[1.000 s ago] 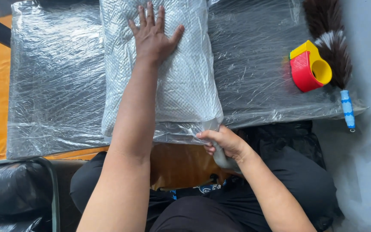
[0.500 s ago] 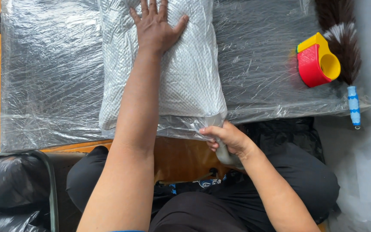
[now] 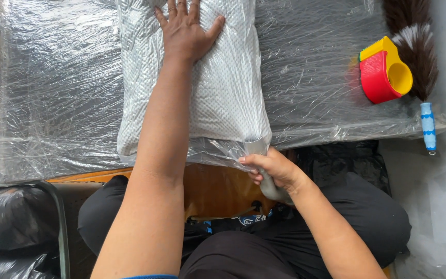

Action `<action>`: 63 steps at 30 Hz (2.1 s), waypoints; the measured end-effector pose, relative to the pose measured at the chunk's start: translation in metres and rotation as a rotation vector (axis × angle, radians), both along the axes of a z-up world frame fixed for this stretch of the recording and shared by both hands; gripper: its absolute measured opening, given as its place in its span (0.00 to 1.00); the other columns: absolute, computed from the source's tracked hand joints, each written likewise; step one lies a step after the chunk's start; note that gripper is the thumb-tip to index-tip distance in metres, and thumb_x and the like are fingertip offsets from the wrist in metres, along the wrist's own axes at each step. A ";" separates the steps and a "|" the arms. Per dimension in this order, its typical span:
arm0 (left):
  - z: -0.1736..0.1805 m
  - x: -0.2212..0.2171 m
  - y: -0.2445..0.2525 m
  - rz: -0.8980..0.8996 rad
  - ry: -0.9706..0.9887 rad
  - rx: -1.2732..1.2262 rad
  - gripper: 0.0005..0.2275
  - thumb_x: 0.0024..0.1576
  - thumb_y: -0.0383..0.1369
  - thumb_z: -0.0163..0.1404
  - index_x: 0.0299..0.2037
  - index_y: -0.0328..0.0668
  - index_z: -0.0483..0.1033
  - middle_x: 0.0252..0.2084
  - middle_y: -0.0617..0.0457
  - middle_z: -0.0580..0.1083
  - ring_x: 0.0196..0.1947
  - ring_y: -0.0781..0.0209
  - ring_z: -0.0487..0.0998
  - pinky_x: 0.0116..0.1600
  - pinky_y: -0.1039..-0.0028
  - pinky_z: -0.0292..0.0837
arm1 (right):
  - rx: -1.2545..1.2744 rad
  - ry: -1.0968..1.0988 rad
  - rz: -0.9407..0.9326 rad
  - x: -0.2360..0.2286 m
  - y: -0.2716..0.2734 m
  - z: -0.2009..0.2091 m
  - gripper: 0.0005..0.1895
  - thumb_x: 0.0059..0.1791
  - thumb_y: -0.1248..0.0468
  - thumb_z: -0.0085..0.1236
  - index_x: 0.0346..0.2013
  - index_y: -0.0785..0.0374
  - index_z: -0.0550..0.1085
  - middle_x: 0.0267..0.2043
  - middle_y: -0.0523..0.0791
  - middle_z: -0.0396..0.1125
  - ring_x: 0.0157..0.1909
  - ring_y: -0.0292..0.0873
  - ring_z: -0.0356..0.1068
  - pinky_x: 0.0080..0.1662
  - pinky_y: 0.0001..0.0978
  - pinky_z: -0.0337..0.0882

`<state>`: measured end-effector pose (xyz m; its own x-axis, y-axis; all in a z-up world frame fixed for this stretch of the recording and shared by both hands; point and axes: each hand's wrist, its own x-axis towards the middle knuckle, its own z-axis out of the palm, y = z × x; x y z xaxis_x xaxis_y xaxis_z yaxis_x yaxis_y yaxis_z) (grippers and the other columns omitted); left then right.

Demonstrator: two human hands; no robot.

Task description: Placing a pillow into a plastic bag and using a vacuum hose to extract air for compression.

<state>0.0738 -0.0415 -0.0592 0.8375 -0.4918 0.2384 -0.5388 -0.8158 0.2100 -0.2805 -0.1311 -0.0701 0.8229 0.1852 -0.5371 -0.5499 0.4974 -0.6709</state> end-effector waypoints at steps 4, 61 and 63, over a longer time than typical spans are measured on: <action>-0.001 0.000 0.000 0.011 0.028 0.011 0.39 0.59 0.68 0.35 0.73 0.50 0.56 0.75 0.39 0.55 0.74 0.35 0.47 0.71 0.39 0.27 | 0.005 -0.016 0.011 0.001 0.001 0.001 0.07 0.48 0.67 0.58 0.27 0.64 0.71 0.17 0.42 0.59 0.17 0.35 0.58 0.23 0.25 0.58; -0.005 0.000 -0.004 0.094 0.111 0.066 0.42 0.54 0.69 0.29 0.75 0.52 0.52 0.78 0.48 0.46 0.77 0.46 0.35 0.73 0.39 0.22 | -0.018 0.000 -0.005 0.005 0.005 -0.006 0.08 0.48 0.67 0.57 0.25 0.64 0.71 0.15 0.43 0.59 0.16 0.36 0.56 0.24 0.30 0.60; -0.005 0.000 -0.003 0.098 0.123 0.072 0.42 0.54 0.68 0.28 0.75 0.52 0.51 0.78 0.48 0.45 0.77 0.46 0.35 0.73 0.39 0.21 | -0.017 -0.019 0.001 0.006 0.006 -0.006 0.08 0.48 0.68 0.57 0.24 0.64 0.71 0.15 0.43 0.59 0.16 0.36 0.56 0.24 0.31 0.61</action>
<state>0.0740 -0.0442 -0.0641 0.9029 -0.4186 0.0976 -0.4298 -0.8785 0.2084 -0.2747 -0.1253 -0.0765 0.8327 0.1770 -0.5247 -0.5376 0.4856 -0.6894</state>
